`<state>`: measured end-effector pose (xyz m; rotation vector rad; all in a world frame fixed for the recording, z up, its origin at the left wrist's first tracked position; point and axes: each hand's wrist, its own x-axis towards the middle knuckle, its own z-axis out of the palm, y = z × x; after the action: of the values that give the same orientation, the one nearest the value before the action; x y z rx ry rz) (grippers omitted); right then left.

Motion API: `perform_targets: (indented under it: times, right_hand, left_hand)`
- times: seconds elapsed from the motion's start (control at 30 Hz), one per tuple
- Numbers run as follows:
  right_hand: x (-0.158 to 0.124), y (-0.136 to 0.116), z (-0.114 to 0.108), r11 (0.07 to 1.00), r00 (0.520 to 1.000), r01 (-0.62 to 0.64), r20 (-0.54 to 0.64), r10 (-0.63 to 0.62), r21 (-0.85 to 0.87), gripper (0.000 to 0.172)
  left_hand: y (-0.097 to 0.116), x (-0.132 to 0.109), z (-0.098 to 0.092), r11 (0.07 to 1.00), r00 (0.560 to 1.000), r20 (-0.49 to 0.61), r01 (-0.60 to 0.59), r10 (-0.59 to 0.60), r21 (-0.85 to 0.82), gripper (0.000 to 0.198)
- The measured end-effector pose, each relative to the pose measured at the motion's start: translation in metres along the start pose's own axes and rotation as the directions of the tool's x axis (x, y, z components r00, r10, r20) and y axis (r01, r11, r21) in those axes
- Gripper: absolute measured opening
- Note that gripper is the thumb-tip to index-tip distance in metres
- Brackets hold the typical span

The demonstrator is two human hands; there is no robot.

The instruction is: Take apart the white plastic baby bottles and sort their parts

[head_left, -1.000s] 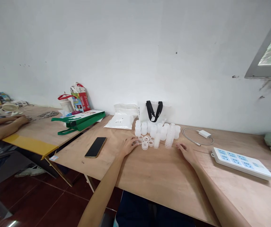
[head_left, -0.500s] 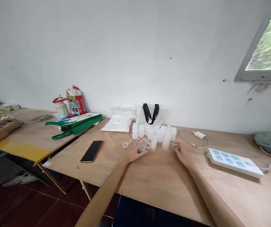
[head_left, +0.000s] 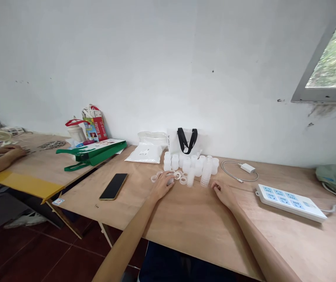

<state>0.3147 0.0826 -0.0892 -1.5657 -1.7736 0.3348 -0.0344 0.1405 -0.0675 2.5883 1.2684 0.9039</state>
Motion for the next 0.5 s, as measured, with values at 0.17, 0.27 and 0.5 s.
perform_targets:
  times: [0.17, 0.27, 0.5]
  right_hand:
    - [0.001, 0.001, 0.000, 1.000, 1.000, 0.009, 0.000, -0.009, -0.001, 0.020]
    - [0.001, 0.001, 0.001, 1.000, 1.000, 0.013, -0.007, -0.013, 0.004, 0.022]
    - [0.002, 0.004, 0.002, 1.000, 1.000, 0.009, -0.010, -0.008, 0.028, 0.022]
  left_hand:
    - [0.004, -0.001, -0.001, 0.999, 0.999, -0.023, 0.026, -0.026, 0.030, 0.035]
    - [0.014, 0.003, -0.001, 0.992, 0.994, 0.028, -0.105, 0.103, 0.064, 0.040]
    - [0.030, 0.019, 0.011, 0.972, 0.972, 0.106, -0.217, 0.208, 0.090, 0.045]
